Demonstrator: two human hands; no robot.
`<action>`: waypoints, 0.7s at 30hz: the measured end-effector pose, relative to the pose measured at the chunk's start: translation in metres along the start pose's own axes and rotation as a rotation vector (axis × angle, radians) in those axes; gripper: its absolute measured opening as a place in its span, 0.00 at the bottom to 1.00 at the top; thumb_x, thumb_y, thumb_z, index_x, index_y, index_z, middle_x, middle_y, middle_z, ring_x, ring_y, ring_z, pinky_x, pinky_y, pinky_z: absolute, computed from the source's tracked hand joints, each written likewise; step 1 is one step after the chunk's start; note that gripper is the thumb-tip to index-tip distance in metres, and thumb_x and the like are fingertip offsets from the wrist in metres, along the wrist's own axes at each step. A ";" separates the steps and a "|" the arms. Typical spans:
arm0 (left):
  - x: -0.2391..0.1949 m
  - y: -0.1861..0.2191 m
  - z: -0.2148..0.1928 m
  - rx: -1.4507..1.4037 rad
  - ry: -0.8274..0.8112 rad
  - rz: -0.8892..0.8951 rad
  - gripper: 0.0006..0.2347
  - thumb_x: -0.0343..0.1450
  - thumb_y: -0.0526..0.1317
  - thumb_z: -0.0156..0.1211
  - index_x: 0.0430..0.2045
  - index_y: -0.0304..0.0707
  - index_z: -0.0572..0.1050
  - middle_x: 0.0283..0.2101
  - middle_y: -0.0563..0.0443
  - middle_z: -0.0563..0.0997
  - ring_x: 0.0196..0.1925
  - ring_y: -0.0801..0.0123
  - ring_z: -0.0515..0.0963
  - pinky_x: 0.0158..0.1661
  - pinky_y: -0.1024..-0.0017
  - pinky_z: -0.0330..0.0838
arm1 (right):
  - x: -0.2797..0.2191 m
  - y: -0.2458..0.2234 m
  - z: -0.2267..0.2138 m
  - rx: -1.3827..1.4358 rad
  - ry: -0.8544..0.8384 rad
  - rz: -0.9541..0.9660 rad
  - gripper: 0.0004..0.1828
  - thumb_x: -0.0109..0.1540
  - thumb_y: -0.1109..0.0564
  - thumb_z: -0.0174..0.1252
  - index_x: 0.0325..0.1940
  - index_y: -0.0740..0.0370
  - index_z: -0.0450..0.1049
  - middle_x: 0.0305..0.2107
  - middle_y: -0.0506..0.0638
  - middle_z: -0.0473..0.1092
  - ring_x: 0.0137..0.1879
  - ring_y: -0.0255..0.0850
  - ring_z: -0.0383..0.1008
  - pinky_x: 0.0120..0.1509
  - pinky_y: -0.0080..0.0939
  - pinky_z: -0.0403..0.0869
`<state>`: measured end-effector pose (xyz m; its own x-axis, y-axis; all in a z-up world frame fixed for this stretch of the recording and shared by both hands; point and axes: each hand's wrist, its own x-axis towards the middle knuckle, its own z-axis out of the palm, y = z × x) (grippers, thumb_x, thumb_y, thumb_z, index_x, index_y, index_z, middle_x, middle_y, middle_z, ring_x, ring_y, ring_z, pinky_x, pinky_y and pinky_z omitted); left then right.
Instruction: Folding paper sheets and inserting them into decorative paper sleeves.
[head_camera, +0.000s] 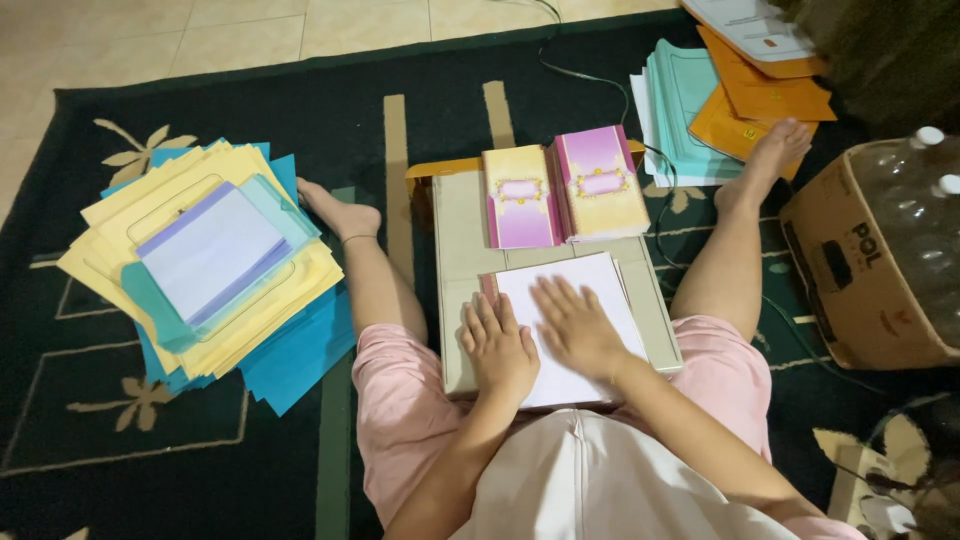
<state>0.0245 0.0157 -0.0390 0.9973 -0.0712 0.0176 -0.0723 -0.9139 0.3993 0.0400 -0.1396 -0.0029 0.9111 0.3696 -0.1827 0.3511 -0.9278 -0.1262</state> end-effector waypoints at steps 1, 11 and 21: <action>-0.001 0.000 -0.002 0.003 0.001 -0.003 0.28 0.74 0.47 0.45 0.70 0.33 0.55 0.73 0.23 0.51 0.75 0.28 0.43 0.63 0.45 0.41 | 0.007 0.006 0.001 0.002 0.001 -0.004 0.37 0.70 0.36 0.24 0.82 0.50 0.43 0.78 0.51 0.43 0.83 0.49 0.40 0.78 0.61 0.45; -0.003 0.011 -0.026 0.004 -0.097 -0.028 0.28 0.75 0.47 0.43 0.71 0.34 0.53 0.74 0.25 0.49 0.76 0.29 0.41 0.64 0.46 0.39 | -0.047 0.032 0.030 -0.012 0.178 0.267 0.37 0.72 0.37 0.28 0.81 0.57 0.48 0.77 0.57 0.47 0.82 0.51 0.44 0.78 0.56 0.48; -0.002 0.000 -0.008 -0.002 -0.026 0.039 0.28 0.74 0.47 0.47 0.70 0.33 0.56 0.73 0.23 0.50 0.75 0.26 0.43 0.63 0.44 0.42 | 0.003 0.000 0.002 0.011 0.024 -0.005 0.36 0.71 0.37 0.26 0.82 0.51 0.44 0.78 0.51 0.44 0.82 0.48 0.41 0.77 0.61 0.46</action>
<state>0.0224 0.0193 -0.0314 0.9931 -0.1169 0.0098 -0.1110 -0.9094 0.4008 0.0425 -0.1385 -0.0059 0.9144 0.3726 -0.1585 0.3533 -0.9254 -0.1374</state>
